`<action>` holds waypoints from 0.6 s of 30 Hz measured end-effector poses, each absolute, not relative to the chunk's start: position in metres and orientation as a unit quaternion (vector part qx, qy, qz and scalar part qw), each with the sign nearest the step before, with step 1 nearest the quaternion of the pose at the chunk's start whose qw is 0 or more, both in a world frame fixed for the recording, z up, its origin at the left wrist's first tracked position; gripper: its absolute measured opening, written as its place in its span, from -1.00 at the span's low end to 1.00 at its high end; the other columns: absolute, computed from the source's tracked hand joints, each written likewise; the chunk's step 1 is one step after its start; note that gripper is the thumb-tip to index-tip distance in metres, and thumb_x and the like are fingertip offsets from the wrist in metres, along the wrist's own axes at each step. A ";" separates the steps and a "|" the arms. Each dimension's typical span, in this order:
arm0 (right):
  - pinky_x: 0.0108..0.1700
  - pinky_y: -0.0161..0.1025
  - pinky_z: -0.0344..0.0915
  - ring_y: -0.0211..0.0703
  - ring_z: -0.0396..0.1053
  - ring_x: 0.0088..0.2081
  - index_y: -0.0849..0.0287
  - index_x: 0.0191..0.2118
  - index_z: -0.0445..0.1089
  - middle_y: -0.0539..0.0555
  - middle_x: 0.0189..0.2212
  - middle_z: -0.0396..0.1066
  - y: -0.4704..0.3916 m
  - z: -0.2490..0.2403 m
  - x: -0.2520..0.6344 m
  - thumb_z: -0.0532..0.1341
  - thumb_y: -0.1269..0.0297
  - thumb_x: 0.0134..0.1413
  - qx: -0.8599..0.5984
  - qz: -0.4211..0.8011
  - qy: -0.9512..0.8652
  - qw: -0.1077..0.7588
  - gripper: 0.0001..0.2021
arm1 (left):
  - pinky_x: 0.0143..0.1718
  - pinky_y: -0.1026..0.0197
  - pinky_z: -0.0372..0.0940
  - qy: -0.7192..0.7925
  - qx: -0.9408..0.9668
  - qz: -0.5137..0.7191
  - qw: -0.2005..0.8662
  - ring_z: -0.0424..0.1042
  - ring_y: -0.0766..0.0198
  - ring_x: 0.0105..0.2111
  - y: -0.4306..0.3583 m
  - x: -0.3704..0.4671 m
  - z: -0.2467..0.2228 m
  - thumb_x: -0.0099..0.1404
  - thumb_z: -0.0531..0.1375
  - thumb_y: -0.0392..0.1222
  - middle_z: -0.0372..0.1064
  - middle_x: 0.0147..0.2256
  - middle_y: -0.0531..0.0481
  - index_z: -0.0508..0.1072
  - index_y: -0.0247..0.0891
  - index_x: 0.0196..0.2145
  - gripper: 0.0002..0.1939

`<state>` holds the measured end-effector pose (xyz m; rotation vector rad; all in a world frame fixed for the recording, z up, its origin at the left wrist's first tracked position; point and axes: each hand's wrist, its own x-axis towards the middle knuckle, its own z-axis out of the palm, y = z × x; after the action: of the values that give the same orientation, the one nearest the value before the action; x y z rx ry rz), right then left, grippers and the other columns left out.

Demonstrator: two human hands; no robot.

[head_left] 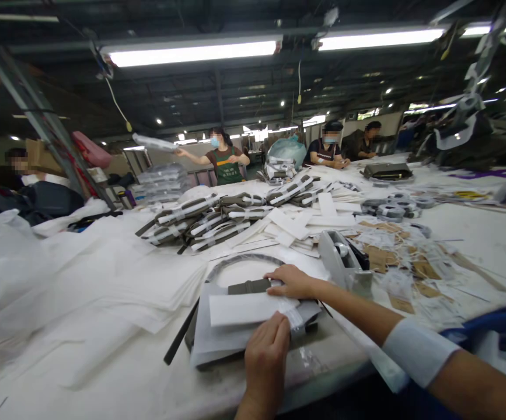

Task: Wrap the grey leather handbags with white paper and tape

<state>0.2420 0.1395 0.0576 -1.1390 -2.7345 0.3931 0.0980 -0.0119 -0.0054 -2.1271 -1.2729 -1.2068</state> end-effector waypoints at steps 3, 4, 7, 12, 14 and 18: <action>0.05 -0.10 0.24 0.08 0.45 0.01 0.07 0.05 0.50 0.15 -0.06 0.56 0.145 0.053 0.238 0.13 0.01 0.24 -0.396 0.125 -0.902 0.114 -0.60 | -0.16 0.22 0.48 -0.457 -0.761 -0.413 0.203 0.56 0.21 -0.18 -0.012 0.097 -0.006 0.42 -0.01 -0.35 0.56 -0.11 -0.04 0.46 -0.20 -0.05 -0.70; 0.04 -0.12 0.25 0.06 0.45 0.00 0.05 0.03 0.52 0.12 -0.07 0.57 0.147 0.052 0.237 0.12 0.03 0.25 -0.397 0.125 -0.901 0.125 -0.62 | -0.16 0.22 0.48 -0.458 -0.764 -0.405 0.204 0.56 0.22 -0.18 -0.011 0.096 -0.007 0.42 -0.02 -0.36 0.56 -0.10 -0.03 0.45 -0.19 -0.05 -0.69; 0.03 -0.16 0.26 0.01 0.47 -0.03 0.03 -0.06 0.56 0.07 -0.11 0.58 0.146 0.050 0.240 0.05 0.11 0.31 -0.399 0.130 -0.894 0.158 -0.65 | -0.16 0.21 0.47 -0.457 -0.771 -0.391 0.211 0.56 0.21 -0.17 -0.011 0.095 -0.008 0.39 -0.04 -0.40 0.56 -0.10 -0.03 0.44 -0.19 -0.04 -0.66; 0.02 -0.13 0.31 0.05 0.49 -0.04 0.05 -0.12 0.58 0.10 -0.13 0.59 0.134 0.049 0.244 0.13 0.11 0.23 -0.397 0.162 -0.881 0.200 -0.70 | -0.16 0.22 0.47 -0.453 -0.769 -0.392 0.224 0.56 0.21 -0.16 -0.011 0.096 -0.011 0.35 -0.03 -0.42 0.55 -0.10 -0.04 0.43 -0.19 -0.03 -0.64; 0.08 -0.09 0.31 0.09 0.45 0.04 0.07 0.00 0.53 0.15 -0.02 0.54 0.133 0.056 0.249 0.20 0.10 0.16 -0.404 0.172 -0.867 0.238 -0.65 | -0.17 0.24 0.47 -0.447 -0.769 -0.395 0.231 0.56 0.22 -0.17 -0.008 0.095 -0.013 0.34 -0.04 -0.43 0.56 -0.10 -0.03 0.43 -0.18 -0.04 -0.63; 0.10 -0.07 0.33 0.07 0.44 0.07 0.10 0.12 0.43 0.18 0.05 0.49 0.147 0.094 0.288 0.21 0.00 0.14 -0.437 0.178 -0.805 0.361 -0.52 | -0.17 0.23 0.47 -0.439 -0.773 -0.392 0.238 0.56 0.20 -0.17 -0.003 0.092 -0.021 0.35 -0.03 -0.42 0.55 -0.09 -0.02 0.42 -0.17 -0.01 -0.63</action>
<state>0.2877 0.1474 0.0939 -1.1254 -2.0731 0.4580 0.0920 -0.0034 -0.0208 -2.1186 -1.2016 -1.0734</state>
